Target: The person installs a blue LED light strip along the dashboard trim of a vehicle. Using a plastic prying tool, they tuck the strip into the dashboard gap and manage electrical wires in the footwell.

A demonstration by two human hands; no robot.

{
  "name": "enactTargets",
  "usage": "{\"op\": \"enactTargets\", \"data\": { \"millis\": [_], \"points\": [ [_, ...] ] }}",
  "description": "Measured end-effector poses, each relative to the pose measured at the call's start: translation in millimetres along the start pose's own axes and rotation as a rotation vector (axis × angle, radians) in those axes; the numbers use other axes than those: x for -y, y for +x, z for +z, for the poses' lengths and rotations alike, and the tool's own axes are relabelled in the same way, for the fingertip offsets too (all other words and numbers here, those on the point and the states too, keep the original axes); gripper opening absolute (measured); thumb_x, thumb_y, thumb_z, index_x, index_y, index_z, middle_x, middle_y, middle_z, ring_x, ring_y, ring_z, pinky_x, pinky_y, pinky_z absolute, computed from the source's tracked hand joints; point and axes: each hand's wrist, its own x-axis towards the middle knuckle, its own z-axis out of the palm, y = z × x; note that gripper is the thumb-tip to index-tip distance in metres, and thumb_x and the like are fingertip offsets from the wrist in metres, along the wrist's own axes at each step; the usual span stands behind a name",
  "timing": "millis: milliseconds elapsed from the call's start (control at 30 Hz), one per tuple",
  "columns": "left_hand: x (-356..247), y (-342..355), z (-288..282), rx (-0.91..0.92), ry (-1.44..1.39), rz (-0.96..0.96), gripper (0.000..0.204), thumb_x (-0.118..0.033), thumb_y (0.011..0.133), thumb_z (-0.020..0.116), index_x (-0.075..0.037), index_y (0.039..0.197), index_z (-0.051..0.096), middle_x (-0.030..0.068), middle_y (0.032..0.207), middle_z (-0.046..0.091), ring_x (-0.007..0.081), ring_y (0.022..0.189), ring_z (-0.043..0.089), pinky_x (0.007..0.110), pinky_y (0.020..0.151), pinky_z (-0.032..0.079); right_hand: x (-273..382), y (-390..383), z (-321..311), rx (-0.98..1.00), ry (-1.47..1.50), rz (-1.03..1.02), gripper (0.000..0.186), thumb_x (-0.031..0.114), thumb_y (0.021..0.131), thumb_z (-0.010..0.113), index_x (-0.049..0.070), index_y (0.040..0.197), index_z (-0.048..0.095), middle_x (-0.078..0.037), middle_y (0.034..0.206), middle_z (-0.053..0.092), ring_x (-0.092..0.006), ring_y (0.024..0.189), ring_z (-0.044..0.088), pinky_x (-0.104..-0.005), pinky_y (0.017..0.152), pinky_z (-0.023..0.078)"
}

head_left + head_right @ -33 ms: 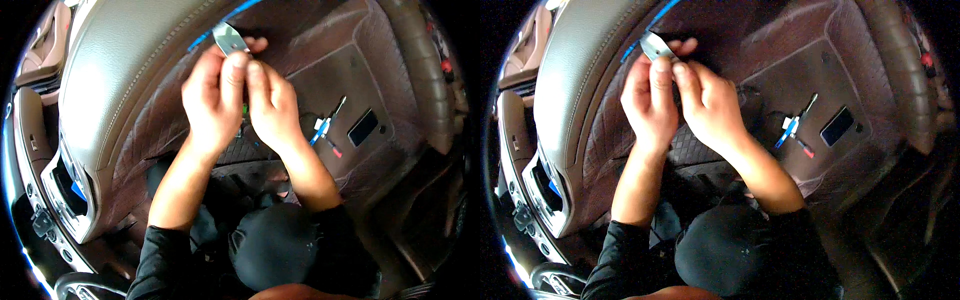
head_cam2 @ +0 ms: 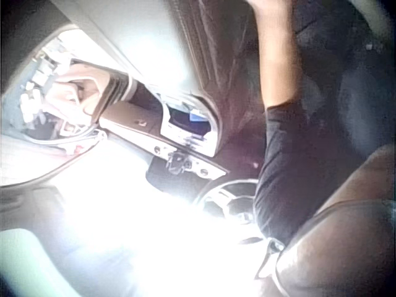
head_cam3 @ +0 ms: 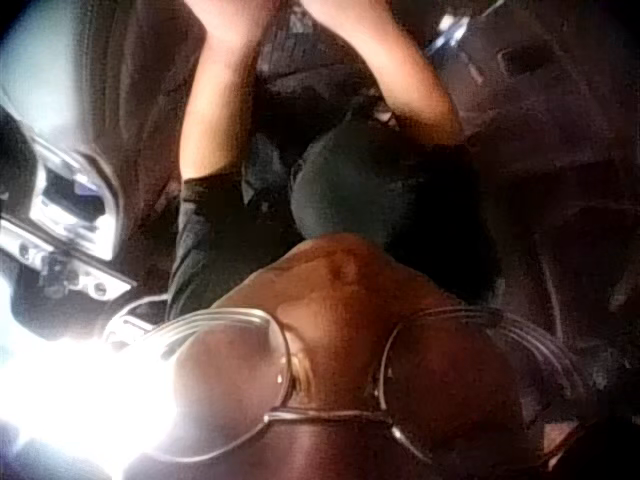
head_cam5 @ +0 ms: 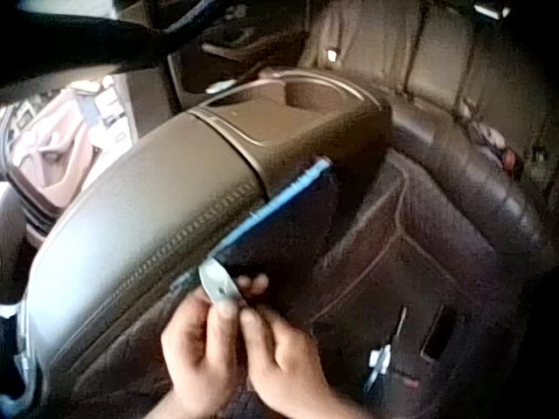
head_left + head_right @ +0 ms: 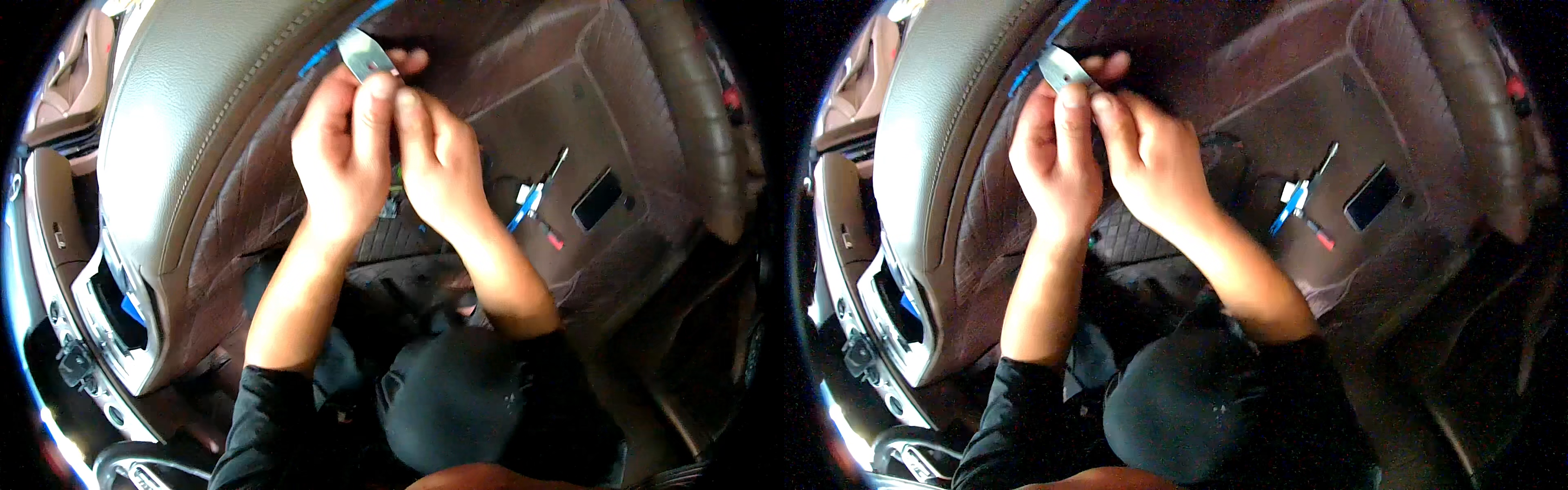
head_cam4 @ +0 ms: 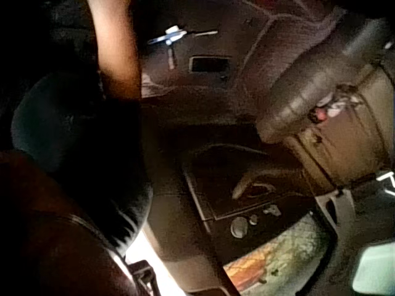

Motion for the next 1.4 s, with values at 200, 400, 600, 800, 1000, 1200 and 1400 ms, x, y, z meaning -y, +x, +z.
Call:
{"op": "enactTargets", "data": {
  "millis": [200, 400, 600, 800, 1000, 1200, 1400],
  "points": [
    [-19.2, 4.0, -5.6, 0.118, -0.045, -0.168, 0.022, -0.014, 0.107, 0.057, 0.005, 0.114, 0.066, 0.014, 0.112, 0.075, 0.0151, 0.102, 0.069, 0.029, 0.094, 0.053, -18.0, 7.9, 5.3, -0.031, 0.107, -0.109, 0.028, 0.032, 0.103, 0.059, 0.006, 0.101, 0.069, -0.02, 0.074, 0.066, -0.0358, 0.068, 0.071, -0.0416, 0.056, 0.05],
    [-15.7, -4.3, -16.5, 0.177, -0.189, -0.194, 0.019, -0.011, 0.105, 0.058, 0.004, 0.116, 0.065, 0.0152, 0.113, 0.074, 0.015, 0.097, 0.07, 0.032, 0.087, 0.057, -38.3, -27.4, -12.0, 0.132, 0.18, 0.143, 0.028, 0.028, 0.105, 0.056, 0.002, 0.104, 0.066, -0.014, 0.075, 0.066, -0.0226, 0.066, 0.066, -0.0346, 0.062, 0.049],
    [-6.3, -11.2, -27.0, 0.267, -0.192, -0.098, 0.017, -0.005, 0.103, 0.058, 0.005, 0.114, 0.065, 0.0206, 0.117, 0.071, 0.0232, 0.103, 0.072, 0.036, 0.094, 0.056, -43.0, -45.6, -14.5, 0.145, 0.168, 0.076, 0.032, 0.03, 0.105, 0.055, 0.0, 0.1, 0.068, -0.009, 0.069, 0.06, -0.0165, 0.063, 0.059, -0.0331, 0.061, 0.047],
    [-3.0, -10.4, -26.3, 0.211, -0.214, -0.06, 0.017, -0.005, 0.104, 0.056, 0.005, 0.116, 0.062, 0.0218, 0.117, 0.071, 0.0251, 0.109, 0.07, 0.039, 0.1, 0.053, -40.9, -36.5, -6.0, 0.12, 0.201, 0.014, 0.034, 0.03, 0.105, 0.055, 0.0, 0.097, 0.068, -0.011, 0.068, 0.061, -0.0186, 0.061, 0.06, -0.0338, 0.059, 0.047],
    [-1.1, -10.8, -24.1, 0.187, -0.215, -0.038, 0.018, -0.004, 0.104, 0.056, 0.005, 0.118, 0.06, 0.0206, 0.113, 0.072, 0.0266, 0.109, 0.07, 0.04, 0.099, 0.054, -42.7, -31.5, -2.8, 0.143, 0.2, 0.031, 0.034, 0.03, 0.105, 0.055, -0.001, 0.096, 0.067, -0.015, 0.074, 0.066, -0.0227, 0.065, 0.066, -0.0351, 0.06, 0.048],
    [0.9, -10.0, -22.9, 0.166, -0.212, -0.042, 0.017, -0.005, 0.104, 0.056, 0.004, 0.117, 0.06, 0.02, 0.111, 0.073, 0.0259, 0.108, 0.07, 0.039, 0.096, 0.055, -36.8, -28.9, -2.8, 0.16, 0.126, 0.045, 0.034, 0.031, 0.105, 0.055, 0.0, 0.098, 0.067, -0.02, 0.076, 0.067, -0.0305, 0.072, 0.073, -0.0374, 0.06, 0.049],
    [4.1, -10.3, -18.0, 0.148, -0.143, -0.018, 0.016, -0.007, 0.105, 0.056, 0.005, 0.115, 0.06, 0.0202, 0.11, 0.073, 0.0253, 0.107, 0.07, 0.037, 0.094, 0.055, -33.8, -28.5, -6.8, 0.125, 0.08, 0.054, 0.035, 0.033, 0.105, 0.056, 0.0, 0.098, 0.067, -0.021, 0.072, 0.062, -0.0326, 0.063, 0.067, -0.0386, 0.058, 0.047]
  ]
}}
